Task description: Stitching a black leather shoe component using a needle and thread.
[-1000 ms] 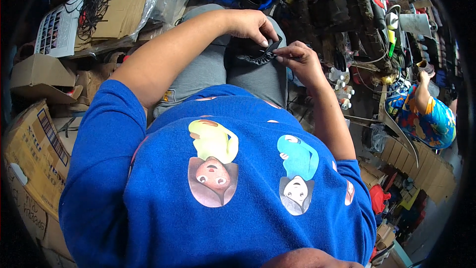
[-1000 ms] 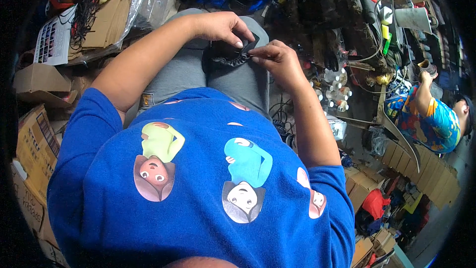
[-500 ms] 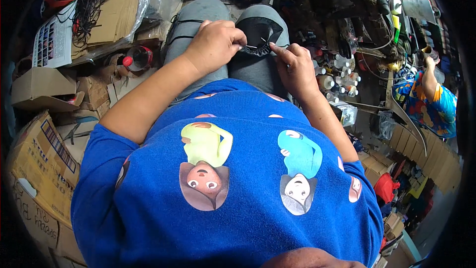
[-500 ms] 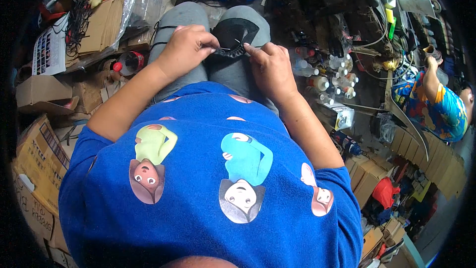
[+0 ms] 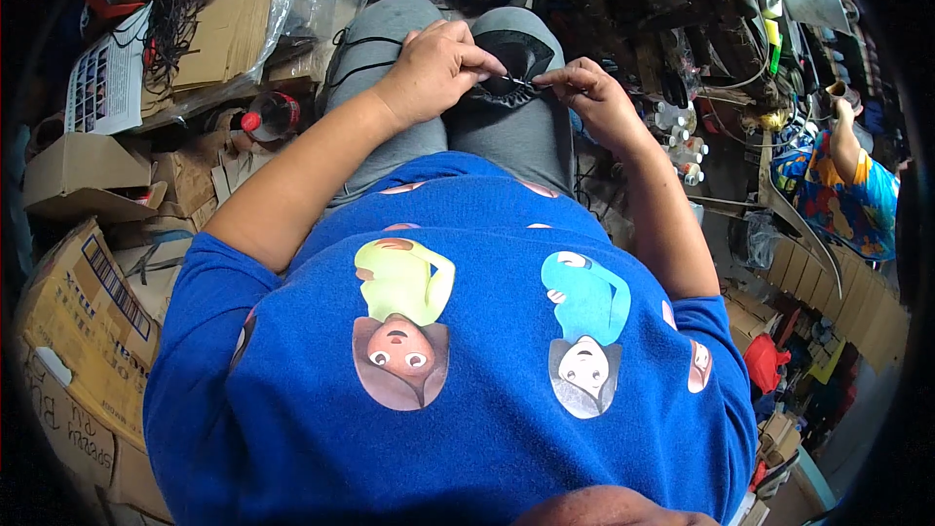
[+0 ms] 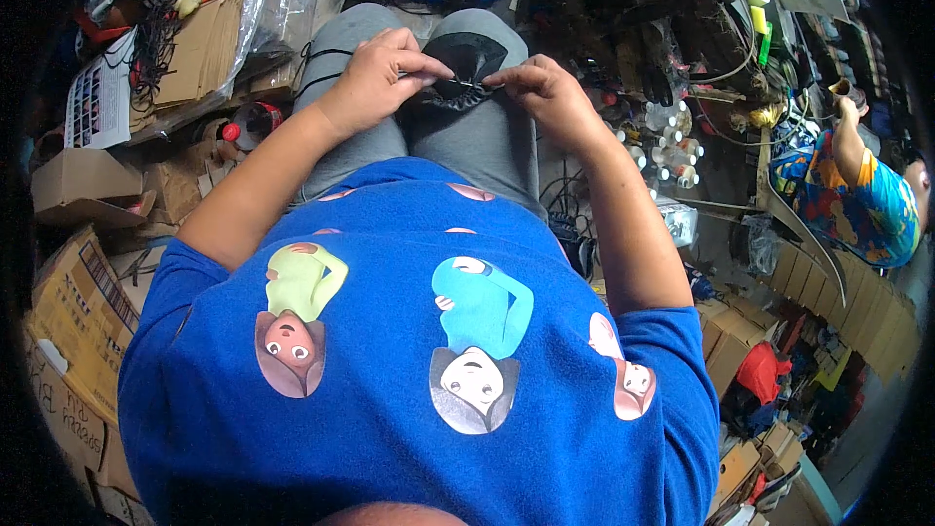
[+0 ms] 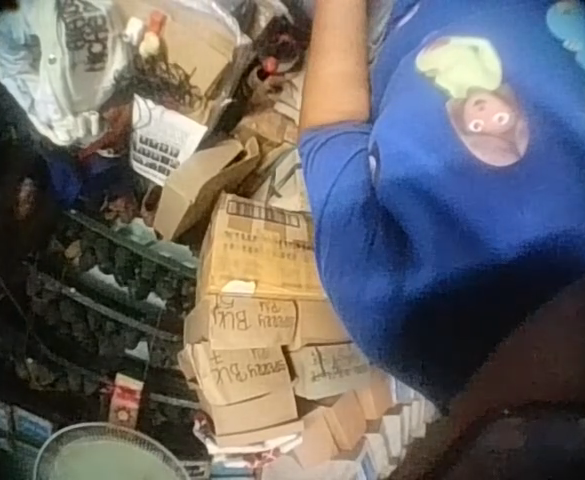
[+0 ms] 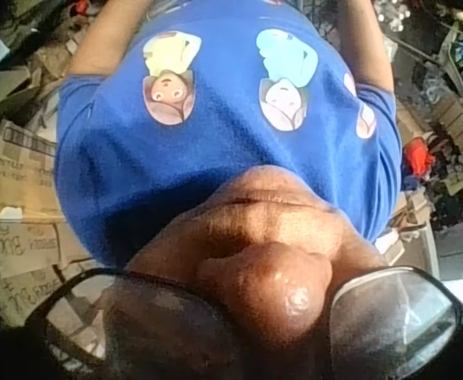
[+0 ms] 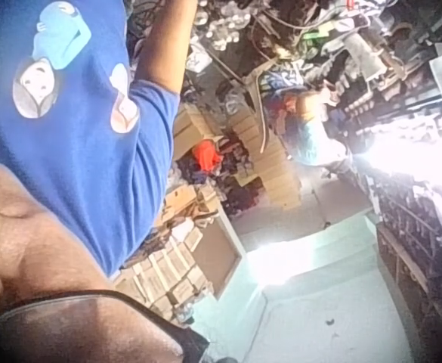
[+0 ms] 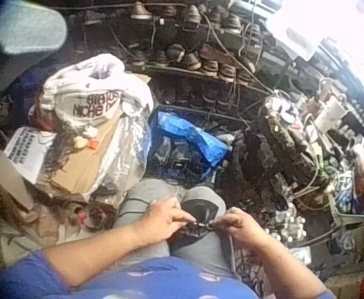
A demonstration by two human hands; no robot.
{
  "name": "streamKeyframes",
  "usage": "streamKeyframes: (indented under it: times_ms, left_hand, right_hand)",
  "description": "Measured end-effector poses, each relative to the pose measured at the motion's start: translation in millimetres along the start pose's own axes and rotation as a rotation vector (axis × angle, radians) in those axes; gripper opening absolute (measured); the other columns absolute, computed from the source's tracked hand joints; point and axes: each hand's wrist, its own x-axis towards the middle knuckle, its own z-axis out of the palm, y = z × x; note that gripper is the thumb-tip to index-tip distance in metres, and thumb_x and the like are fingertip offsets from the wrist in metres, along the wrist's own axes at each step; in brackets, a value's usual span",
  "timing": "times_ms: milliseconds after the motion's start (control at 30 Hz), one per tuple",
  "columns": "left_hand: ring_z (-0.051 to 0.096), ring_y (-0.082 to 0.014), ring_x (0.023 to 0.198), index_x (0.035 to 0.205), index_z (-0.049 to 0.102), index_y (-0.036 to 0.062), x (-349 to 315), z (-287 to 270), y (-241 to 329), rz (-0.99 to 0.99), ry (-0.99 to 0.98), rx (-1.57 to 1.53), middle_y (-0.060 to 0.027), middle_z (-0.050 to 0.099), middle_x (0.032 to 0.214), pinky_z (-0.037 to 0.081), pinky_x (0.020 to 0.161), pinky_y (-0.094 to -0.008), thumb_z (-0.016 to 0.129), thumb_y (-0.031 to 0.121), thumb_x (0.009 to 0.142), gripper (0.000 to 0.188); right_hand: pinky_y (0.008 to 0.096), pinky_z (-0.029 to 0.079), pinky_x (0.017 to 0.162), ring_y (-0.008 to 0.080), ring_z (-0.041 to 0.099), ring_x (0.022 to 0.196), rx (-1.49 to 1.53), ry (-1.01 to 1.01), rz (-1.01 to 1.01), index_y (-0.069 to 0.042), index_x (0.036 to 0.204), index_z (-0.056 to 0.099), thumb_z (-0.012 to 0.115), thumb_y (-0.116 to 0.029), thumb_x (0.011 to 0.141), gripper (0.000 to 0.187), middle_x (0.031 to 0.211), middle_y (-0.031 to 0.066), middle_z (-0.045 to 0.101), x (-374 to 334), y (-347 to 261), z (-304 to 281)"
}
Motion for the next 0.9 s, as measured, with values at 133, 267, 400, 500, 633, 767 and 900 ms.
streamKeyframes:
  times_ms: [133, 267, 400, 500, 633, 767, 900]
  left_hand:
    - [0.051, -0.0218, 0.073, 0.089, 0.072, 0.0186, 1, 2, -4, -0.002, 0.005, 0.033, -0.0053, 0.049, 0.069, 0.042, 0.068, -0.0337, 0.066, 0.009, 0.073, 0.019]
    - [0.050, -0.0216, 0.072, 0.089, 0.073, 0.0187, 1, 1, -6, -0.005, -0.002, 0.046, -0.0049, 0.048, 0.069, 0.041, 0.067, -0.0331, 0.066, 0.009, 0.074, 0.020]
    - [0.051, -0.0225, 0.078, 0.089, 0.072, 0.0175, -2, -10, -4, -0.038, -0.032, 0.014, -0.0052, 0.049, 0.074, 0.041, 0.072, -0.0350, 0.065, 0.008, 0.075, 0.019]
    - [0.052, -0.0243, 0.088, 0.090, 0.066, 0.0128, -11, -30, -5, -0.026, 0.030, 0.377, -0.0058, 0.052, 0.082, 0.038, 0.080, -0.0388, 0.060, 0.009, 0.079, 0.013]
    - [0.052, -0.0277, 0.098, 0.093, 0.052, 0.0087, -20, -34, -10, 0.073, 0.012, 0.483, -0.0086, 0.056, 0.094, 0.035, 0.086, -0.0424, 0.052, 0.013, 0.085, 0.008]
    - [0.054, -0.0279, 0.092, 0.093, 0.052, 0.0068, -25, -71, 18, -0.180, -0.462, 0.092, -0.0124, 0.056, 0.092, 0.041, 0.079, -0.0366, 0.051, 0.012, 0.086, 0.008]
    - [0.055, -0.0255, 0.087, 0.097, 0.056, 0.0067, -36, -126, -21, -0.720, -0.347, -0.182, -0.0114, 0.058, 0.086, 0.043, 0.076, -0.0360, 0.056, 0.010, 0.082, 0.015]
  right_hand:
    - [0.0273, 0.042, 0.083, 0.0166, 0.052, 0.090, 0.022, -0.044, 0.018, -0.014, 0.100, 0.069, 0.050, 0.006, 0.077, 0.035, 0.088, 0.0055, 0.050, 7, 4, -5]
    - [0.0272, 0.042, 0.082, 0.0170, 0.051, 0.088, 0.030, -0.032, 0.031, -0.013, 0.099, 0.069, 0.051, 0.005, 0.079, 0.033, 0.088, 0.0055, 0.050, 8, 2, -4]
    - [0.0289, 0.044, 0.078, 0.0178, 0.054, 0.084, -0.057, -0.004, -0.006, -0.014, 0.098, 0.070, 0.057, 0.001, 0.077, 0.029, 0.087, 0.0054, 0.053, 3, -1, -5]
    - [0.0298, 0.046, 0.072, 0.0195, 0.056, 0.077, -0.174, 0.067, -0.092, -0.013, 0.098, 0.070, 0.061, 0.002, 0.074, 0.030, 0.081, 0.0066, 0.055, -9, -17, 3]
    - [0.0377, 0.046, 0.065, 0.0277, 0.055, 0.068, -0.361, 0.250, -0.249, -0.016, 0.096, 0.070, 0.066, -0.004, 0.070, 0.028, 0.071, 0.0087, 0.055, -16, -16, 19]
    - [0.0370, 0.043, 0.068, 0.0262, 0.055, 0.074, -0.395, 0.298, -0.224, -0.016, 0.097, 0.070, 0.064, -0.005, 0.072, 0.028, 0.074, 0.0075, 0.056, -22, -14, 27]
    - [0.0373, 0.042, 0.074, 0.0255, 0.055, 0.078, -0.423, 0.301, -0.241, -0.016, 0.100, 0.069, 0.063, -0.005, 0.074, 0.029, 0.075, 0.0070, 0.055, -26, -18, 30]
